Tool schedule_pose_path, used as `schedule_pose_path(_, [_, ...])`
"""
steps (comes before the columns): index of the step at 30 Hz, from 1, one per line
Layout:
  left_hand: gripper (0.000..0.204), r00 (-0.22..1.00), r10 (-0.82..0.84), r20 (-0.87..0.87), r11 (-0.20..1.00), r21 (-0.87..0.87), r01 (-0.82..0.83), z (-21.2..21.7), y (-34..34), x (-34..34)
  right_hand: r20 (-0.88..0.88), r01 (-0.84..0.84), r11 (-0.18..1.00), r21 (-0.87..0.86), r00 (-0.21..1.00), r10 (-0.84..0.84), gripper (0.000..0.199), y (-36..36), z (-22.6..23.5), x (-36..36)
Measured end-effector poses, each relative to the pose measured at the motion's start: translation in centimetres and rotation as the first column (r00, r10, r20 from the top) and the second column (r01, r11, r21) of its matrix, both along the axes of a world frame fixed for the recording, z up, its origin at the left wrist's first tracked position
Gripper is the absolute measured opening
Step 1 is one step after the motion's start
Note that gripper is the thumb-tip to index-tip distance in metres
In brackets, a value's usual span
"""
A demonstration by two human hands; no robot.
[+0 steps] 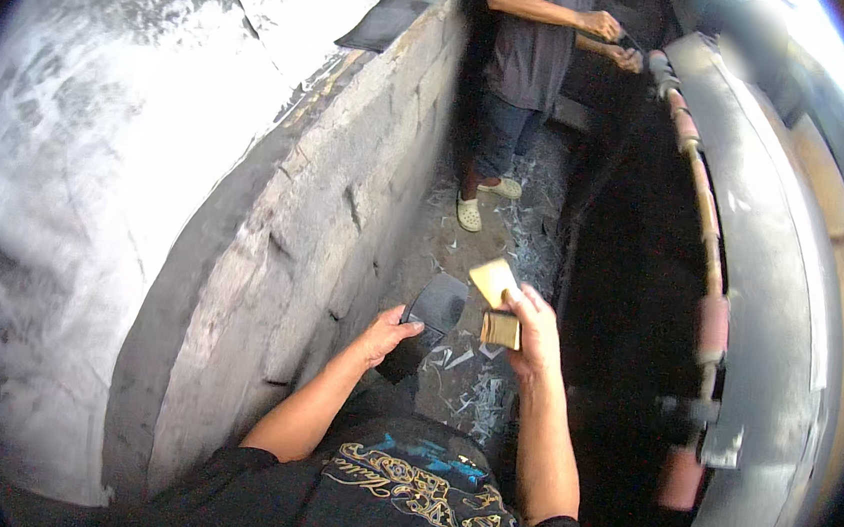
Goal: The person uses a belt sander to smooth the edges of small rectangular blocks and a larger flat sheet of dark material. They repeatedly press the items against the moving belt, rotating them to sand different sides.
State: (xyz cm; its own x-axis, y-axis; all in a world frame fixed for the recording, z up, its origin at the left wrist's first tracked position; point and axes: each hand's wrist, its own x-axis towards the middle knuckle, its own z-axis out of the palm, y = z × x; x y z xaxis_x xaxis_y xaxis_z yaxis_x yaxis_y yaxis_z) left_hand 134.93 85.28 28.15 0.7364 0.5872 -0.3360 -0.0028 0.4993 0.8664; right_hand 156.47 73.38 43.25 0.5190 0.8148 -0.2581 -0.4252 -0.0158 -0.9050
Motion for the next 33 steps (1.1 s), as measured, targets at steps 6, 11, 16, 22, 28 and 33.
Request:
schedule_pose_path(6, [0.036,0.980,-0.006,-0.198,0.983,0.180,0.042,-1.0,9.2,2.5,0.293,-0.207,0.975,0.080,0.940,0.176,0.053,17.6,6.5,3.2])
schedule_pose_path(11, [0.039,0.953,0.113,-0.280,0.905,0.425,0.017,1.0,13.3,2.2,0.733,-0.348,0.937,0.025,0.644,0.219,0.049,32.0,12.8,3.3])
schedule_pose_path(16, [0.044,0.927,0.185,-0.327,0.880,0.475,-0.008,2.4,15.0,1.1,0.908,-0.302,0.946,0.121,0.419,0.018,0.064,43.7,16.4,2.7])
schedule_pose_path(22, [0.043,0.900,0.149,-0.409,0.911,0.410,0.036,3.7,16.5,1.6,0.973,-0.374,0.898,-0.231,-0.061,0.224,0.084,49.5,17.7,4.3])
schedule_pose_path(28, [0.036,0.864,0.377,-0.333,0.815,0.563,-0.139,3.9,16.7,4.2,0.462,-0.594,0.805,0.002,0.714,0.526,0.049,48.9,19.4,7.0])
schedule_pose_path(33, [0.033,0.802,0.470,-0.369,0.734,0.668,-0.123,8.3,16.2,4.3,0.776,-0.449,0.856,0.257,0.624,0.094,0.054,49.7,20.2,2.4])
